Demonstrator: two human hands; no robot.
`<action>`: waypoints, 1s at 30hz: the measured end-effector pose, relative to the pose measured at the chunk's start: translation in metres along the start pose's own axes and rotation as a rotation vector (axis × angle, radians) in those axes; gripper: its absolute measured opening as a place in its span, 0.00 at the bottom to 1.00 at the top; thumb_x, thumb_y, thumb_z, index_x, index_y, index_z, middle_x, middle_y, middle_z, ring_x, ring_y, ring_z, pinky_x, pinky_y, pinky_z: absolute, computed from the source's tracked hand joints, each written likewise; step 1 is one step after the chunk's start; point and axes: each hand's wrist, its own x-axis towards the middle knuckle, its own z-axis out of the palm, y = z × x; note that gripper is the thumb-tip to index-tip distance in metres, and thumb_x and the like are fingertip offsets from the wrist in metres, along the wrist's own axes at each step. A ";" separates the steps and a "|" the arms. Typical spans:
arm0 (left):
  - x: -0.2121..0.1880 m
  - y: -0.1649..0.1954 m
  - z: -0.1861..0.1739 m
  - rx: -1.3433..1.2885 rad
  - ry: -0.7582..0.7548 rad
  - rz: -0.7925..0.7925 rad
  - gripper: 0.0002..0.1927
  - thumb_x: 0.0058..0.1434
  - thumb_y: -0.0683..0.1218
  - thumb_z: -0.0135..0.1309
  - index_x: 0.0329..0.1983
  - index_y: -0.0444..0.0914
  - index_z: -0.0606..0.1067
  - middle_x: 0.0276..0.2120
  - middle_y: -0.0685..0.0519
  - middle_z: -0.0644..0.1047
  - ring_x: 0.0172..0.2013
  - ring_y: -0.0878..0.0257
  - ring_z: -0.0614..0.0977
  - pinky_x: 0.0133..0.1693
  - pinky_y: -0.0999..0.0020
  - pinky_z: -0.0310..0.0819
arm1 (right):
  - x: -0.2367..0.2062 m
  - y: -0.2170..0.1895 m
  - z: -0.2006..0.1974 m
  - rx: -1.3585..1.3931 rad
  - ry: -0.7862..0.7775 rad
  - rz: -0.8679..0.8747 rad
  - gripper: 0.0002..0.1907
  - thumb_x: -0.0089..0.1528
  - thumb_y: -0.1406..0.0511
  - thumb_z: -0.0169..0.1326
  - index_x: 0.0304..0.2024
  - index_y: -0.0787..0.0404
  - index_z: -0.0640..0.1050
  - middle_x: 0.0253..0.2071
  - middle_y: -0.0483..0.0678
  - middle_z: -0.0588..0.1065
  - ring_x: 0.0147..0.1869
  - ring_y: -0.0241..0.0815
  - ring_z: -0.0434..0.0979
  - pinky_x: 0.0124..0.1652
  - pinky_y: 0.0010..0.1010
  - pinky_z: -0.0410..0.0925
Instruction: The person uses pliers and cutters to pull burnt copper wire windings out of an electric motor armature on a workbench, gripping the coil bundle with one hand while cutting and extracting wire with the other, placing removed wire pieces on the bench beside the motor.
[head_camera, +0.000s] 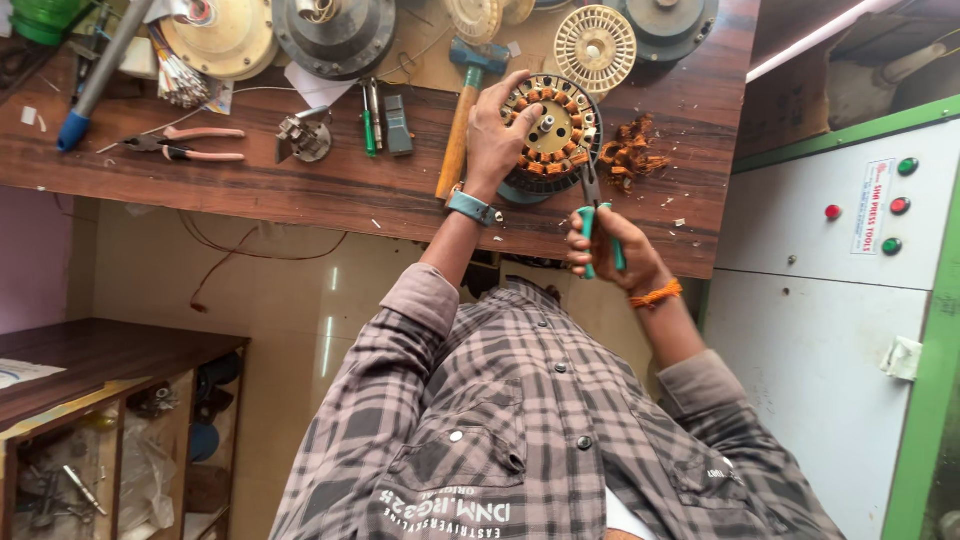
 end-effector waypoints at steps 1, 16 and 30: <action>0.000 0.000 0.001 -0.017 -0.003 0.005 0.25 0.58 0.50 0.65 0.60 0.47 0.77 0.56 0.50 0.78 0.55 0.54 0.79 0.59 0.58 0.72 | 0.000 0.005 0.003 0.345 -0.170 0.009 0.22 0.72 0.52 0.50 0.50 0.65 0.72 0.35 0.46 0.71 0.37 0.39 0.73 0.38 0.36 0.72; 0.008 0.005 0.001 -0.023 0.009 -0.030 0.23 0.61 0.50 0.62 0.60 0.47 0.76 0.53 0.45 0.78 0.49 0.53 0.83 0.52 0.59 0.77 | 0.047 0.034 0.021 -1.554 0.814 -0.744 0.07 0.72 0.71 0.51 0.51 0.68 0.71 0.44 0.63 0.75 0.48 0.55 0.76 0.48 0.45 0.70; 0.002 0.007 0.004 -0.018 0.088 0.024 0.22 0.62 0.49 0.62 0.60 0.46 0.76 0.55 0.48 0.78 0.54 0.53 0.80 0.57 0.58 0.73 | 0.009 -0.008 0.042 0.288 0.030 0.025 0.13 0.70 0.63 0.52 0.54 0.64 0.70 0.37 0.47 0.72 0.40 0.41 0.73 0.40 0.39 0.70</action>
